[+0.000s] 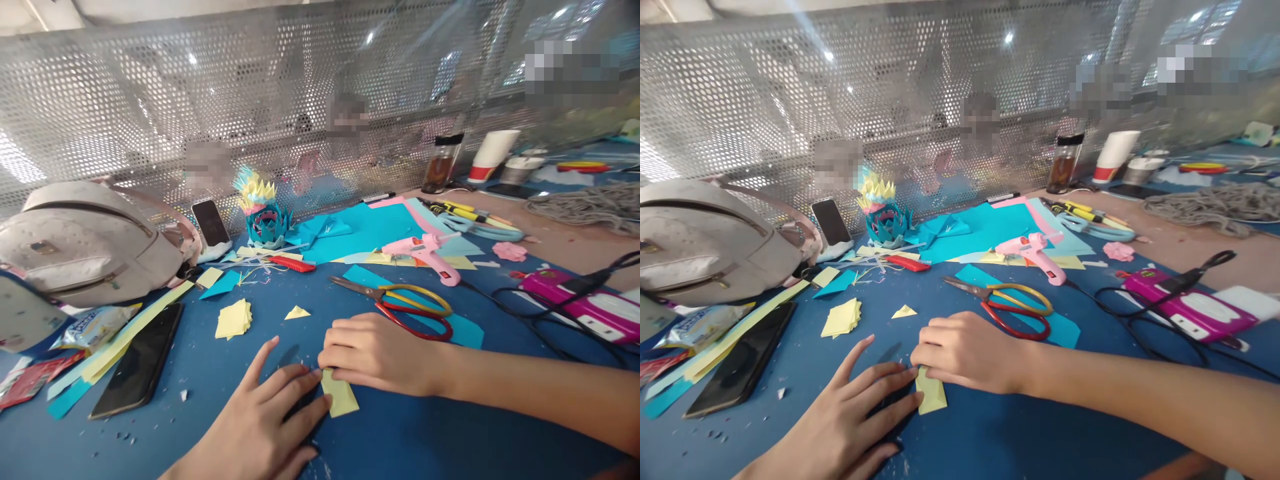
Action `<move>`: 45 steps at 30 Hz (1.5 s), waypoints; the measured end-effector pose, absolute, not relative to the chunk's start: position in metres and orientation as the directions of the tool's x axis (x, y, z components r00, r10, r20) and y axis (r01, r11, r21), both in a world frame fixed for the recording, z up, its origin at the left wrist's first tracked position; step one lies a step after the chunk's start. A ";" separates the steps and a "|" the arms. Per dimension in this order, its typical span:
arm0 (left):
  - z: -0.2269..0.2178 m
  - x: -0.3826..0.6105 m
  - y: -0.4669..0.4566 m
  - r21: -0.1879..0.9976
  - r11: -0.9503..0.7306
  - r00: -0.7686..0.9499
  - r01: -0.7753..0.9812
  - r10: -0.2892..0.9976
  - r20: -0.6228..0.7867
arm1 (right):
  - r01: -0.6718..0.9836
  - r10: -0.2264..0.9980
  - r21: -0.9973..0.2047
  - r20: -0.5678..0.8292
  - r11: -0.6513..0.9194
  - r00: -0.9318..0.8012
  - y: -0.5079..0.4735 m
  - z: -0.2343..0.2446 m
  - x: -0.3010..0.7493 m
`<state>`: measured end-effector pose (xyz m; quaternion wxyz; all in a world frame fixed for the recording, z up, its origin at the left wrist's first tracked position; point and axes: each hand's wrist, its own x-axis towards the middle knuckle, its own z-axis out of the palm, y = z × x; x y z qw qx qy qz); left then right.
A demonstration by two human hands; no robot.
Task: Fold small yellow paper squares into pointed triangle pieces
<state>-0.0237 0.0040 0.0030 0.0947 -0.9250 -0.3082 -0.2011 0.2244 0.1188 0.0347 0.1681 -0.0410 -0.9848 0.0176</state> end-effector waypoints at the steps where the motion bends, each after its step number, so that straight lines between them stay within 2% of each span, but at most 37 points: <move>1: 0.003 -0.024 0.004 -0.044 -0.795 0.728 0.605 0.531 0.433 | 0.067 0.065 -0.007 0.346 0.998 -0.936 0.119 0.035 0.224; 4: 0.005 -0.023 0.005 -0.041 -0.795 0.728 0.605 0.531 0.433 | 0.053 0.021 0.077 0.365 0.996 -0.931 0.119 0.033 0.225; 9: 0.013 -0.021 0.006 -0.035 -0.813 0.753 0.581 0.521 0.402 | 0.144 0.155 -0.060 0.285 0.988 -0.946 0.119 0.031 0.223; 12: 0.016 -0.021 0.006 -0.029 -0.816 0.772 0.577 0.534 0.346 | 0.212 0.223 -0.071 0.259 0.975 -0.940 0.117 0.032 0.220; 15: 0.014 -0.022 0.006 -0.015 -0.811 0.761 0.585 0.543 0.355 | 0.235 0.249 -0.089 0.230 0.968 -0.941 0.114 0.034 0.217; 19: 0.019 -0.022 0.006 -0.024 -0.813 0.772 0.582 0.542 0.333 | 0.220 0.262 -0.190 0.236 0.957 -0.936 0.117 0.035 0.219; 21: 0.028 -0.020 0.006 -0.023 -0.812 0.789 0.584 0.560 0.254 | 0.151 0.209 -0.214 0.282 0.965 -0.937 0.122 0.034 0.221; 23: 0.037 -0.019 0.005 -0.019 -0.804 0.789 0.595 0.578 0.209 | 0.038 0.099 -0.186 0.329 0.982 -0.939 0.128 0.034 0.223; 26: 0.043 -0.017 0.003 0.017 -0.781 0.763 0.625 0.615 0.202 | -0.094 -0.041 -0.136 0.348 0.986 -0.937 0.135 0.032 0.224; 28: 0.043 -0.017 0.003 0.046 -0.768 0.745 0.639 0.633 0.211 | -0.113 -0.056 -0.145 0.346 0.983 -0.937 0.137 0.030 0.223; 36: 0.046 -0.017 0.003 0.005 -0.796 0.773 0.606 0.590 0.233 | -0.040 0.029 -0.174 0.377 0.984 -0.926 0.140 0.028 0.222; 42: 0.030 -0.019 0.006 -0.072 -0.811 0.788 0.580 0.536 0.303 | -0.004 0.146 -0.376 0.367 0.927 -0.919 0.139 0.025 0.221; 45: 0.021 -0.020 0.008 -0.072 -0.814 0.779 0.577 0.520 0.351 | 0.039 0.205 -0.433 0.345 0.901 -0.916 0.137 0.024 0.220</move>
